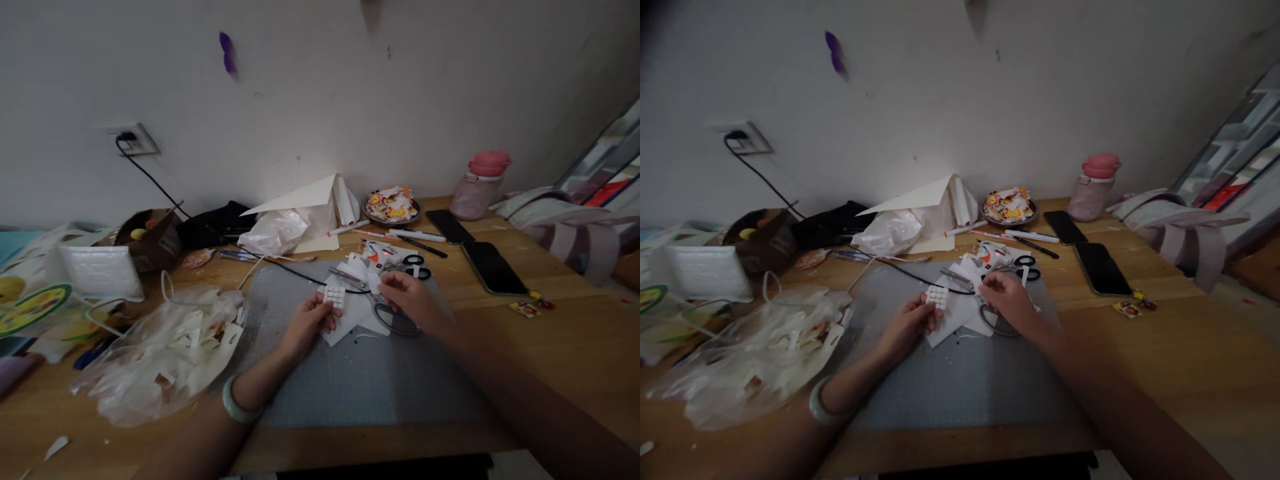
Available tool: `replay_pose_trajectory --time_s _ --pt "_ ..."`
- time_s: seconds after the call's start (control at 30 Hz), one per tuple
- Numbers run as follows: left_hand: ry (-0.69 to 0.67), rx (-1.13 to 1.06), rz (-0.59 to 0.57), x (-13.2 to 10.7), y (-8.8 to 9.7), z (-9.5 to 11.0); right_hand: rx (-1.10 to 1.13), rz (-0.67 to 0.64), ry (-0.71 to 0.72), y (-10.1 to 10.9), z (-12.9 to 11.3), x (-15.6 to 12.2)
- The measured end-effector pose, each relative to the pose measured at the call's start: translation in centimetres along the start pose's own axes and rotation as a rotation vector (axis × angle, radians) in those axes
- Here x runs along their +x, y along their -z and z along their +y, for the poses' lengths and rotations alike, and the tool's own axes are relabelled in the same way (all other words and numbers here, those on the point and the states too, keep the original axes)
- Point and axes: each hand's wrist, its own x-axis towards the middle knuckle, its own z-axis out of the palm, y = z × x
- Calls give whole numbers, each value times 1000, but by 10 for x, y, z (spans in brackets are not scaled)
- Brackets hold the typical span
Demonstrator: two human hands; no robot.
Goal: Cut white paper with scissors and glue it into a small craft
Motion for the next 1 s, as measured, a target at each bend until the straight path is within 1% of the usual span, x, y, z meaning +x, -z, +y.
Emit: replay_pose_trajectory --time_s 0.07,0.23,0.4,0.47,0.6,0.67,0.73,0.87,1.0 --pt "21 -12 -8 -1 -1 0 -26 -12 33 -2 0 -2" --pt "60 4 -52 0 -1 0 -76 -33 170 -5 3 -6" --pt "65 65 -108 1 0 -2 -76 -168 162 -15 7 -14" --pt "58 87 -122 1 0 -3 -79 -162 171 -21 9 -18" --pt "36 112 -118 -1 -2 -4 -7 -133 81 -31 11 -23" --pt "29 109 -105 -2 -3 -3 7 -127 60 -33 12 -23" --pt "29 103 -96 -3 -4 -3 -11 -111 89 -32 11 -22" --pt "33 97 -92 -3 -5 -4 -59 -57 192 -31 9 -21" --pt "22 118 -92 -3 -6 -6 -83 -35 193 -32 10 -21"
